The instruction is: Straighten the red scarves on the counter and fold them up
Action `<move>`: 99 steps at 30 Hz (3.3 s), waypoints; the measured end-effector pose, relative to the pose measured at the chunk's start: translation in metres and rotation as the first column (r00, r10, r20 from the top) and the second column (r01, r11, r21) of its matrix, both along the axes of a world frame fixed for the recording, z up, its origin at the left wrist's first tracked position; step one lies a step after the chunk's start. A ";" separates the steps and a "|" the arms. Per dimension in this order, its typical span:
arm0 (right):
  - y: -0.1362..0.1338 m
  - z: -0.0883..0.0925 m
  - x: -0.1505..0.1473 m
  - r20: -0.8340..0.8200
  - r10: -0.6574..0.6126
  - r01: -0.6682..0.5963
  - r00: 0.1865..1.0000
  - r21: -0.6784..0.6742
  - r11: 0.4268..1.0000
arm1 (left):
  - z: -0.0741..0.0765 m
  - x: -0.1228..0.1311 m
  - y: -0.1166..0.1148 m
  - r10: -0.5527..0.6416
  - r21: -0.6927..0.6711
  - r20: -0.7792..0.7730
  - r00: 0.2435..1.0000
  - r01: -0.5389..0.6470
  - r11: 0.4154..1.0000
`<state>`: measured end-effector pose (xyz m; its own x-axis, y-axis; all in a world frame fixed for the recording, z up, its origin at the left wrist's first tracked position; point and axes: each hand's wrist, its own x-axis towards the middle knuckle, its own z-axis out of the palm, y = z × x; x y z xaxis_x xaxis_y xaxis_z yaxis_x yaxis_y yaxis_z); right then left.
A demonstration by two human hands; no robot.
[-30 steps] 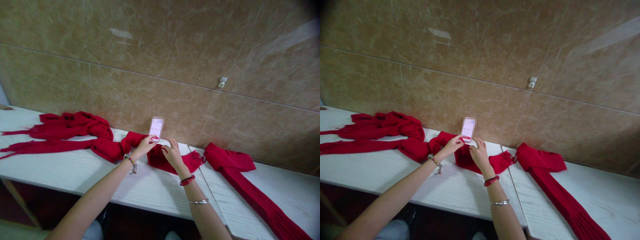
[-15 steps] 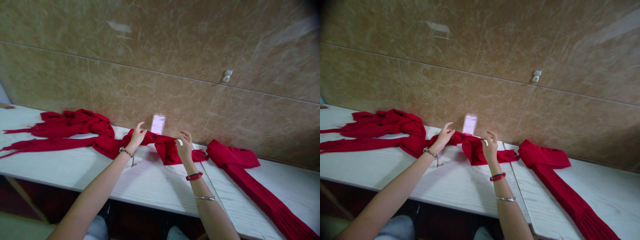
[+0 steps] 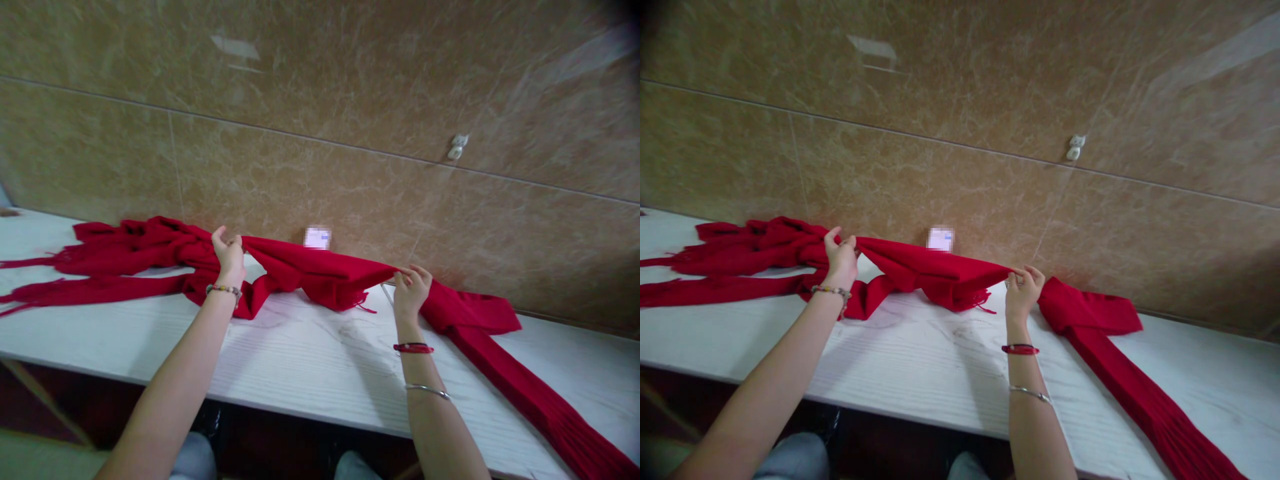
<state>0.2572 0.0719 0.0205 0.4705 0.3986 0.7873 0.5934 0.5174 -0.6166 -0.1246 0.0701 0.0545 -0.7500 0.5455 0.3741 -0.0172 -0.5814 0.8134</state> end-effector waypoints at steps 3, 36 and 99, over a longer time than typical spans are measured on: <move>0.005 -0.006 -0.001 0.144 0.061 -0.042 0.988 -0.129 0.991 | 0.002 0.013 -0.007 -0.085 -0.089 -0.011 0.996 0.084 0.993; -0.056 0.019 -0.085 0.518 0.703 -0.613 0.487 -0.371 0.698 | 0.040 0.123 -0.114 -0.389 -0.392 -0.920 -0.054 0.190 0.900; -0.065 0.029 -0.096 0.300 0.473 -0.412 0.828 -0.246 0.877 | 0.023 0.111 -0.081 -0.219 -0.215 -0.866 0.450 0.060 0.975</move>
